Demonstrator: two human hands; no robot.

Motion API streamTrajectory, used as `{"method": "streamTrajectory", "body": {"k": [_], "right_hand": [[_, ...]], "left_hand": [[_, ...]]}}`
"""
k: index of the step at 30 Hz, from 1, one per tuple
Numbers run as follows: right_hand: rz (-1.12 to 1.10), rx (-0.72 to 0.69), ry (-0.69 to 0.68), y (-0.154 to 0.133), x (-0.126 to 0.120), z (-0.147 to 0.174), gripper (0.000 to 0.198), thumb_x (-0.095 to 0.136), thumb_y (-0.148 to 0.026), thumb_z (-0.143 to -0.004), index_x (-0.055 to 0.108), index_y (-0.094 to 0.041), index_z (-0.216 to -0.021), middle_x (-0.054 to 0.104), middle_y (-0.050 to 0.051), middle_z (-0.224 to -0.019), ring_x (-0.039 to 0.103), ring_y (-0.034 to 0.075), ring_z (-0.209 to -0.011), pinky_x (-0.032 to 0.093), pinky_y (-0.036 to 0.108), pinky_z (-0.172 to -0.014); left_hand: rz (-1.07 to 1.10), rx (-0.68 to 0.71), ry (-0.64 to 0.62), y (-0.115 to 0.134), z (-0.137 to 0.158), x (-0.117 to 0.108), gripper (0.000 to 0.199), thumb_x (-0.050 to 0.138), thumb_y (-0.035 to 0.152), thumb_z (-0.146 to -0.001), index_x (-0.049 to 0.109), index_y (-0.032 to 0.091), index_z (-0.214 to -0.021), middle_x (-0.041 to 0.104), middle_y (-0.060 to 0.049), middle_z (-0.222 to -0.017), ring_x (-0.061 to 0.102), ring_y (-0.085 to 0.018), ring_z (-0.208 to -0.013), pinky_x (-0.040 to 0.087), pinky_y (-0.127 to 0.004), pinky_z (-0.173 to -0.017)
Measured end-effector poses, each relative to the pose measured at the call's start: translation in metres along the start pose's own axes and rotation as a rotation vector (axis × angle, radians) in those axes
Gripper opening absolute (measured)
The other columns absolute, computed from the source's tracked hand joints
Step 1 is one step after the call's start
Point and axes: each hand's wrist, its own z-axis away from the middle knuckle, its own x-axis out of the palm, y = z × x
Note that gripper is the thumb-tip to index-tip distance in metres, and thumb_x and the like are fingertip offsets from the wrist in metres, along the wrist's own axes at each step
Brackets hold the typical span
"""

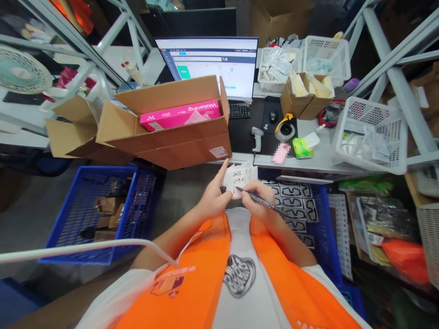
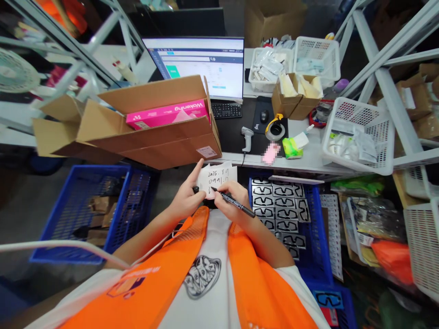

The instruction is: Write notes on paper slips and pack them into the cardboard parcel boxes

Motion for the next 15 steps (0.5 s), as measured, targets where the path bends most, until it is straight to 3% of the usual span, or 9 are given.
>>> {"method": "streamTrajectory", "body": {"k": [5, 11, 15], "right_hand": [[-0.009, 0.012, 0.06, 0.0055, 0.0011, 0.0023, 0.006, 0.064, -0.017, -0.082, 0.06, -0.021, -0.078, 0.063, -0.003, -0.071, 0.057, 0.011, -0.063, 0.046, 0.024, -0.06], [-0.028, -0.01, 0.04, 0.0077, 0.0001, 0.0044, 0.007, 0.064, -0.017, -0.081, 0.06, -0.022, -0.078, 0.063, -0.003, -0.07, 0.058, 0.011, -0.062, 0.046, 0.024, -0.059], [-0.035, -0.025, 0.045, 0.005, -0.0014, 0.0027, 0.008, 0.063, -0.015, -0.081, 0.059, -0.022, -0.077, 0.061, -0.003, -0.068, 0.056, 0.011, -0.06, 0.045, 0.024, -0.059]], "left_hand": [[0.01, -0.033, -0.016, 0.0012, 0.0002, 0.0013, 0.098, 0.053, 0.01, -0.073, 0.02, 0.017, -0.164, 0.039, -0.009, -0.162, 0.044, -0.03, -0.144, 0.034, -0.041, -0.122], [-0.005, -0.022, -0.011, 0.0022, -0.0012, 0.0027, 0.097, 0.054, 0.012, -0.073, 0.02, 0.016, -0.164, 0.043, -0.01, -0.159, 0.05, -0.029, -0.139, 0.038, -0.039, -0.119], [0.0, -0.012, -0.01, 0.0021, -0.0015, 0.0032, 0.098, 0.054, 0.012, -0.072, 0.02, 0.015, -0.164, 0.041, -0.01, -0.16, 0.047, -0.029, -0.141, 0.033, -0.039, -0.123]]}}
